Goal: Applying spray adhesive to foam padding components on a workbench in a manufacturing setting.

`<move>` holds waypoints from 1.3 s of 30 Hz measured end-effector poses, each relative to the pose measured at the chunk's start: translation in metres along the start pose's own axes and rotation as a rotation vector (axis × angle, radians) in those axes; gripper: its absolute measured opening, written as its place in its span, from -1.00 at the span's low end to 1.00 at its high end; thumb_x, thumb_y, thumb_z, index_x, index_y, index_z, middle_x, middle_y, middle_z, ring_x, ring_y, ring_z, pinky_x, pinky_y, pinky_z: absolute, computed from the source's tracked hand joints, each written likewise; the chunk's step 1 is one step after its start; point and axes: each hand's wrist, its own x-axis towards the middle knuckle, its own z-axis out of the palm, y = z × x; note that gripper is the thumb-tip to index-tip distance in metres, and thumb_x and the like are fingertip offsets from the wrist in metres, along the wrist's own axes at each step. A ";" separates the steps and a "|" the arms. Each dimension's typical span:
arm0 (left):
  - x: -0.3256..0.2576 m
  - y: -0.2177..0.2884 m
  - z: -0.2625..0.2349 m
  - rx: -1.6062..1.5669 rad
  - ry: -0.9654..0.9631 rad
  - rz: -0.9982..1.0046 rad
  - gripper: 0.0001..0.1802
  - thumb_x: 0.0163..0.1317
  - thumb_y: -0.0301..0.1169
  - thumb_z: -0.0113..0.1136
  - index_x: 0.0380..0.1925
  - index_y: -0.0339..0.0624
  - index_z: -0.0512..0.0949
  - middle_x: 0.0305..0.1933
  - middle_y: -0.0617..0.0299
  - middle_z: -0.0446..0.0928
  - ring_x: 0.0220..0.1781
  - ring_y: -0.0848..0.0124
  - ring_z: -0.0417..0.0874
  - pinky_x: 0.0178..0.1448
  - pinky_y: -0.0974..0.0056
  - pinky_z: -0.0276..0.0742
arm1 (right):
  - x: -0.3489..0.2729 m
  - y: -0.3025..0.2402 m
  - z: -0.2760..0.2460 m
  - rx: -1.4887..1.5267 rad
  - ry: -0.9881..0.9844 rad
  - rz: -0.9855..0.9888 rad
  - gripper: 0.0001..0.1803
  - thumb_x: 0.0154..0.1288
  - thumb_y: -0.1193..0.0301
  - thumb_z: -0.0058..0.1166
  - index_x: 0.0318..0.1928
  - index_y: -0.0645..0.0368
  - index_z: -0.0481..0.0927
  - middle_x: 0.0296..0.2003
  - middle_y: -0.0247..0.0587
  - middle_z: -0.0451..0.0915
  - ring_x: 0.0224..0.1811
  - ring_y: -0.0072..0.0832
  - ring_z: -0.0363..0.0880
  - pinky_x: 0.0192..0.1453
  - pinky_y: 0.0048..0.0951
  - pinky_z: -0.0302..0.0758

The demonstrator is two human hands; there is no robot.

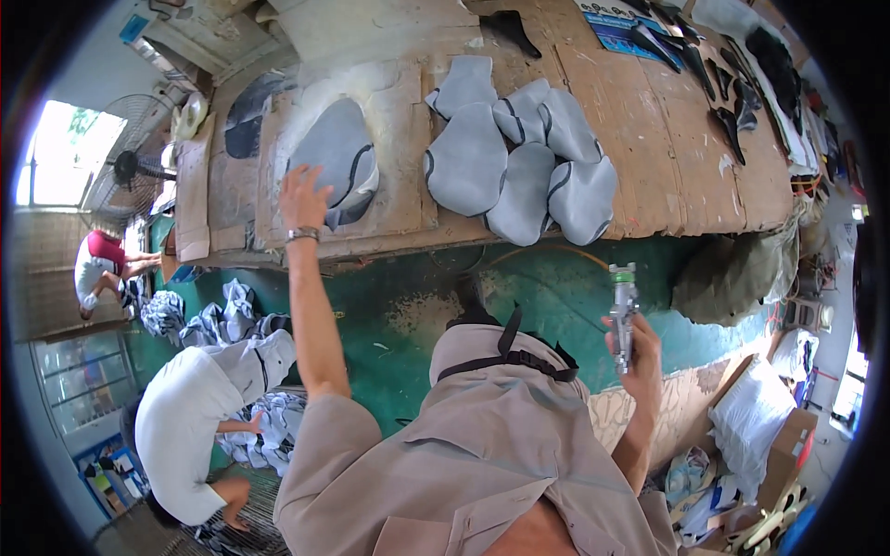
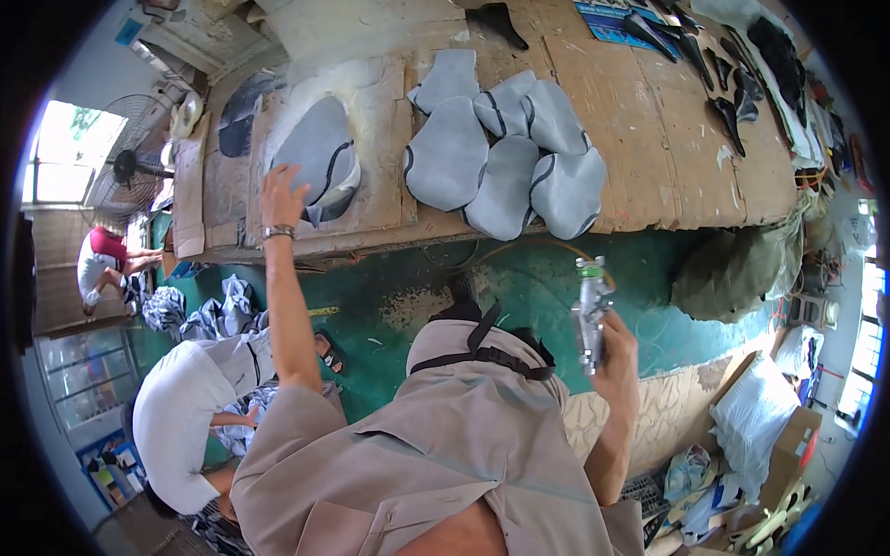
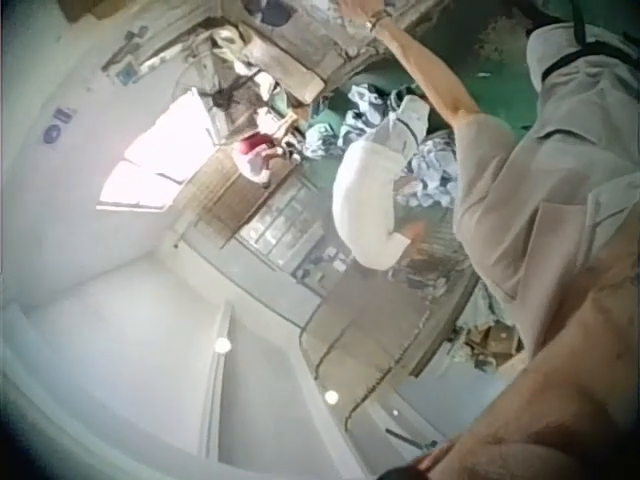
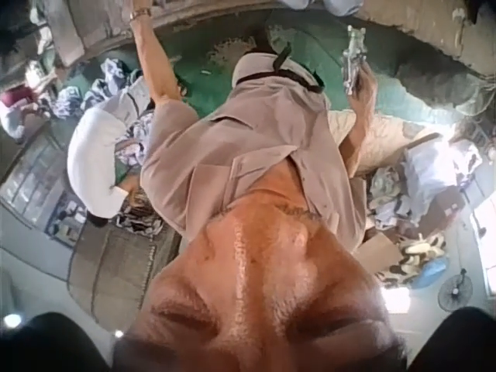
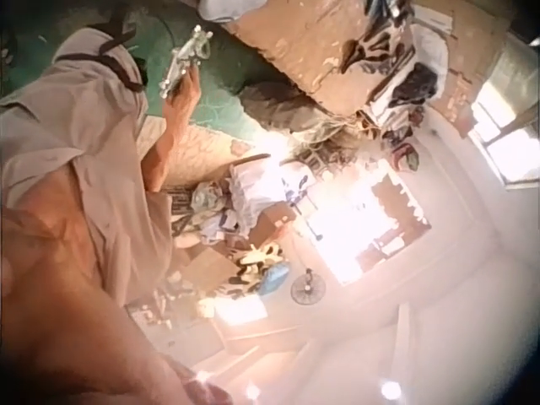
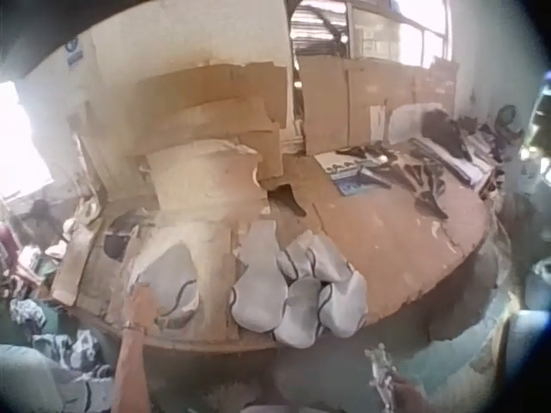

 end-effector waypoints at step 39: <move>0.266 -0.390 -0.062 0.121 0.138 -0.217 -0.58 0.12 -0.13 0.53 -0.04 -0.03 0.78 0.00 0.09 0.63 0.08 0.09 0.67 0.17 0.07 0.57 | 0.100 -0.153 0.272 -0.370 -0.187 0.019 -0.70 0.09 0.57 0.18 -0.10 0.33 0.67 -0.19 0.07 0.59 -0.19 0.17 0.59 -0.14 -0.01 0.49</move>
